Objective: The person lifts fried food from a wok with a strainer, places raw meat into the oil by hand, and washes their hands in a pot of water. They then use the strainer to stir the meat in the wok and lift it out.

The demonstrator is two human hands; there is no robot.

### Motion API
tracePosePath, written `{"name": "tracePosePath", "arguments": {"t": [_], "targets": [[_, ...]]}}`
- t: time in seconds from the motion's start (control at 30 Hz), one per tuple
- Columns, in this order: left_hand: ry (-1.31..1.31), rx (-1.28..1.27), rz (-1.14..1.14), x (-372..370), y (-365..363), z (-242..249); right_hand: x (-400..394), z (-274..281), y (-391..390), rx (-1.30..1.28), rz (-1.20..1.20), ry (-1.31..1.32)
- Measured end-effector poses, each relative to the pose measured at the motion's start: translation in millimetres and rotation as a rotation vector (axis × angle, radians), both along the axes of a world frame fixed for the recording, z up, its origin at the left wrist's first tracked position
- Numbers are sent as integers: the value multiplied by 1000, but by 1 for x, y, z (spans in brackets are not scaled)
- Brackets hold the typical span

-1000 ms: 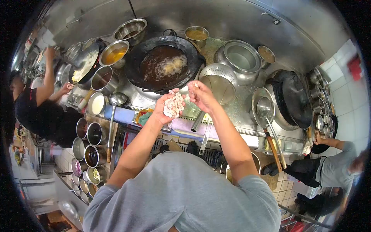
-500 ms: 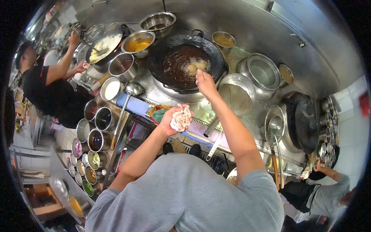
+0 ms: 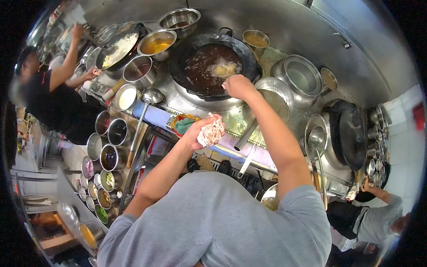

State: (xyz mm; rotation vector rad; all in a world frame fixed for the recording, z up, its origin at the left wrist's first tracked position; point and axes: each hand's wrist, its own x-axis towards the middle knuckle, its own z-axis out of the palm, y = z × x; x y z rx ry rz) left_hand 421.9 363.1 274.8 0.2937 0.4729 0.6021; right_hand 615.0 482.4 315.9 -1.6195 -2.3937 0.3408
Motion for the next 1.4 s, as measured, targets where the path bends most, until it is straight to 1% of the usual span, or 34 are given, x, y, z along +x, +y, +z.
{"name": "tracePosePath", "arguments": {"t": [0.03, 0.1, 0.13, 0.2, 0.23, 0.3, 0.33, 0.4, 0.43, 0.47, 0.53, 0.57, 0.63, 0.67, 0.7, 0.73, 0.77, 0.8, 0.83, 0.87, 0.9, 0.93, 1.0, 1.03, 1.07, 1.13, 1.17, 1.27, 1.3, 1.33, 1.4], "targets": [[6, -4, -6, 2, 2, -1, -2, 23, -18, -69, 42, 26], [13, -15, -24, 7, 4, -5, -2, 51, -59, -144, 379, 337], [-17, -13, -62, 10, 7, -8, -2, 56, -73, -145, 365, 340], [-44, -14, -124, 17, 11, -13, -2, 61, -93, -434, 462, 313], [-45, 33, -153, 20, 13, -14, 1, 54, -94, -430, 443, 320], [-68, 86, -180, 27, 13, -21, 8, 33, -91, -370, 519, 231], [-66, 86, -193, 28, 13, -24, 15, 28, -90, -367, 507, 234], [-232, 8, -225, 28, 11, -19, 22, 28, -89, -423, 460, 269], [-267, 8, -288, 28, 13, -18, 25, 27, -93, -570, 361, 412], [-267, 5, -293, 29, 14, -15, 27, 23, -95, -570, 356, 415], [-210, 58, -301, 28, 17, -7, 30, 12, -95, -503, 266, 621], [-188, 61, -307, 29, 20, -2, 29, 10, -95, -499, 269, 619], [-138, 100, -281, 28, 26, -3, 28, 6, -97, -569, 86, 899], [-88, 128, -255, 28, 28, -2, 26, 7, -100, -566, 92, 898], [-29, 138, -226, 28, 29, -1, 23, 9, -105, -493, 82, 894], [-28, 142, -222, 29, 32, -1, 20, 10, -108, -419, 72, 889], [76, 137, -172, 33, 33, -1, 12, 8, -108, -71, 234, 750], [180, 130, -123, 35, 33, -1, 9, 4, -108, -70, 237, 749], [238, 149, -133, 37, 34, -1, 7, 0, -106, 61, 206, 627], [237, 150, -131, 38, 34, -2, 6, -6, -104, 189, 173, 504], [210, 123, -139, 38, 34, -3, 12, -9, -95, 143, 212, 446], [182, 101, -145, 39, 35, -3, 15, -12, -91, 148, 217, 443], [161, 72, -118, 39, 30, 4, 20, -15, -85, -105, -26, 785], [121, 93, -146, 37, 31, 7, 23, -20, -80, -271, -122, 960], [81, 112, -173, 35, 31, 10, 20, -21, -79, -268, -119, 956], [25, 88, -145, 33, 33, 15, 11, -22, -77, -521, -319, 1637], [16, 82, -138, 31, 33, 19, 9, -20, -75, -579, -280, 1687], [57, 86, -96, 30, 37, 16, -5, -17, -83, -664, -302, 1639], [98, 78, -34, 33, 40, 12, -12, -24, -81, -540, -241, 1353], [140, 69, 28, 34, 42, 8, -19, -26, -81, -306, -181, 1138], [135, 91, 53, 32, 45, 4, -30, -33, -76, 45, -72, 928]]}}
